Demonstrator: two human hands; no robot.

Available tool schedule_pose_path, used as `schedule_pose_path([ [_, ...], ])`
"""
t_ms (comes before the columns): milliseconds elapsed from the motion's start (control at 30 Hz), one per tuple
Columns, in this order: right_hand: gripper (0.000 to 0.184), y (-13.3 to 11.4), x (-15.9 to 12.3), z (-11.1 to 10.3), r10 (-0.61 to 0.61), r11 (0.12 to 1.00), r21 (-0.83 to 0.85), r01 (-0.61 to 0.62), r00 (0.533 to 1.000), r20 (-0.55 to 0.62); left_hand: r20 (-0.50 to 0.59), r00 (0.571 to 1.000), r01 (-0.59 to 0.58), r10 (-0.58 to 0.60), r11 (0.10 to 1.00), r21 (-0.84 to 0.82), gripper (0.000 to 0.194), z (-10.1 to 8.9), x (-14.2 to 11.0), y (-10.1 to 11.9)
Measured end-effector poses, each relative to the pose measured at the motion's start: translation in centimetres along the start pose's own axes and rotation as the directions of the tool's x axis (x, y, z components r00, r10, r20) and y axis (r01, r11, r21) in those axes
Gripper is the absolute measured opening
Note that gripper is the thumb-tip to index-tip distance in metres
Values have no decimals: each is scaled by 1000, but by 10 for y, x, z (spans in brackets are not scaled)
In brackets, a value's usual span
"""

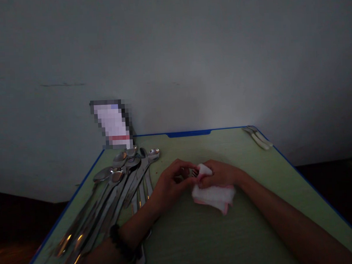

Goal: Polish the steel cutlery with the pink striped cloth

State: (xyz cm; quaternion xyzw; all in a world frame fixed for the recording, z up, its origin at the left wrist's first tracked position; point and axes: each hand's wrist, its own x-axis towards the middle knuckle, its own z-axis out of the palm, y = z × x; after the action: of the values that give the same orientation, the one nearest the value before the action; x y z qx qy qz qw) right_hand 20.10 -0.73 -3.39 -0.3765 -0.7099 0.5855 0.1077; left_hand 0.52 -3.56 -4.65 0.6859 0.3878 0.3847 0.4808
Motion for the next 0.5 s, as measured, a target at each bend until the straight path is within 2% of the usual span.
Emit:
schedule_pose_path([
  [133,22,-2,0,-1,-25,1000,-9,25,1000,13,-7,999,54,-54,997,-62,23,1,-1,4],
  [267,24,-5,-2,0,-40,999,35,40,999,18,-13,993,112,-117,974,-197,22,2,-3,6],
  [367,27,-6,-3,2,-46,995,88,46,999,-1,-127,979,130,-162,965,-229,22,1,-2,9],
  [433,28,-5,-4,3,-50,993,104,52,998,-25,-211,964,121,-161,974,-190,22,0,0,11],
  [500,29,-5,-4,4,-46,991,120,49,998,-34,-240,960,113,-145,983,-143,21,-1,0,13],
])
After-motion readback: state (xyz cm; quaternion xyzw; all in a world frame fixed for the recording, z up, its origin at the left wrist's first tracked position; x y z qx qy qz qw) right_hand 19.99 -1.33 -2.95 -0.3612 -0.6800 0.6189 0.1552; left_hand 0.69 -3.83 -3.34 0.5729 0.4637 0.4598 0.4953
